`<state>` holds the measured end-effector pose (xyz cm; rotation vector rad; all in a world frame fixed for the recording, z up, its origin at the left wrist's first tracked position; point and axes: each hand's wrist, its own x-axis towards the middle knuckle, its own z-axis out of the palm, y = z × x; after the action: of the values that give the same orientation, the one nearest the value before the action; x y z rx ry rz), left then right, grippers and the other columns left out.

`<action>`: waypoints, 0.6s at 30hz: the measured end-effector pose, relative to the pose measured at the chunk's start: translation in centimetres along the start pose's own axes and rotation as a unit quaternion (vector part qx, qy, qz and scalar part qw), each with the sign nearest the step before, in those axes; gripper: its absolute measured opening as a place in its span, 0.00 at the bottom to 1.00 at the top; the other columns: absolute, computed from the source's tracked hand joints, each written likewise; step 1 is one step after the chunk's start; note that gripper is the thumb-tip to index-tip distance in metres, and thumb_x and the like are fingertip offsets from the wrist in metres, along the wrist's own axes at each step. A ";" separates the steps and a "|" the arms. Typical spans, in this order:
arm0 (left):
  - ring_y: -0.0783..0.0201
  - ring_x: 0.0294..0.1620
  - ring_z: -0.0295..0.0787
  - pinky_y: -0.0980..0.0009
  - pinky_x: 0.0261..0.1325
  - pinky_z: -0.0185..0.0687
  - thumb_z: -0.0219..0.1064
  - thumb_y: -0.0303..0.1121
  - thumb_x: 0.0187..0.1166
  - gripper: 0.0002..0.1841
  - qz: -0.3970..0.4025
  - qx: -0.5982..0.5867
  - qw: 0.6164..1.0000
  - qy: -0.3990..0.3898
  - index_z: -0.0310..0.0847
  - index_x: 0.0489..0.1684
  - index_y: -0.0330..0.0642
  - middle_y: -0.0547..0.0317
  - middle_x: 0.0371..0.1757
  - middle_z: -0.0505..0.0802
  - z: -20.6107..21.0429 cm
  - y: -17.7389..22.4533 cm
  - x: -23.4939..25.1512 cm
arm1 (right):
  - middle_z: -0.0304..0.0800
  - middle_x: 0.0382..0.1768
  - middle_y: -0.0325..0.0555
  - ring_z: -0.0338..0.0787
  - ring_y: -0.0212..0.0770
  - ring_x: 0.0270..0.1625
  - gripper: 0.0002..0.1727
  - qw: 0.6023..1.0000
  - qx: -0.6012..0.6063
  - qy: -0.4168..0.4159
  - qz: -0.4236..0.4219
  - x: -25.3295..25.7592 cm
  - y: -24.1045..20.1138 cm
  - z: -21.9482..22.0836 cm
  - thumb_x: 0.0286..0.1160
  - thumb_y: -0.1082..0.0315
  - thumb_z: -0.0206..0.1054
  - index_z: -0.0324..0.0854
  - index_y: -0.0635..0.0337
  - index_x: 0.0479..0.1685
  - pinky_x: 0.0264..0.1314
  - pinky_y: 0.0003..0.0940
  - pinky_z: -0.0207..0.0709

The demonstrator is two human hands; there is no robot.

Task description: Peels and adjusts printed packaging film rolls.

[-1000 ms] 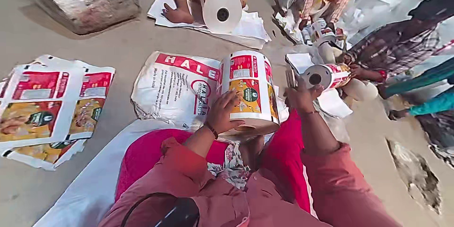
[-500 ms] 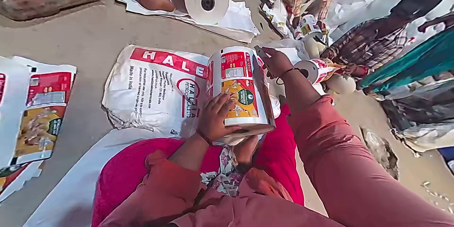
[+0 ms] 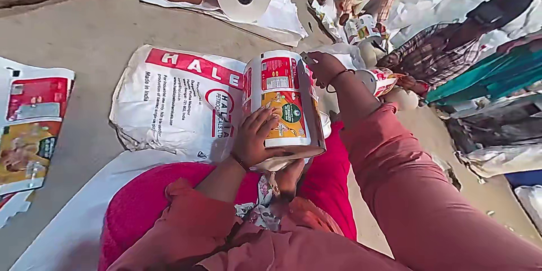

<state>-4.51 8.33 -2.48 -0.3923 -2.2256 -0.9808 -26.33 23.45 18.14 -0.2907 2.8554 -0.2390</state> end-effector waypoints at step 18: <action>0.43 0.89 0.65 0.39 0.86 0.62 0.69 0.74 0.61 0.49 -0.012 0.021 0.999 -0.037 0.79 0.76 0.45 0.47 0.86 0.75 -0.7 0.7 0.4 | 0.87 0.39 0.57 0.86 0.44 0.24 0.25 0.998 0.007 -0.059 0.009 -7.0 0.5 -0.6 0.94 0.57 0.51 0.66 0.45 0.88 0.30 0.42 0.85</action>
<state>-4.09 8.31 -1.51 -0.3895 -2.3175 -0.9454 -19.96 25.54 20.29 -0.2672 2.7375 -0.2314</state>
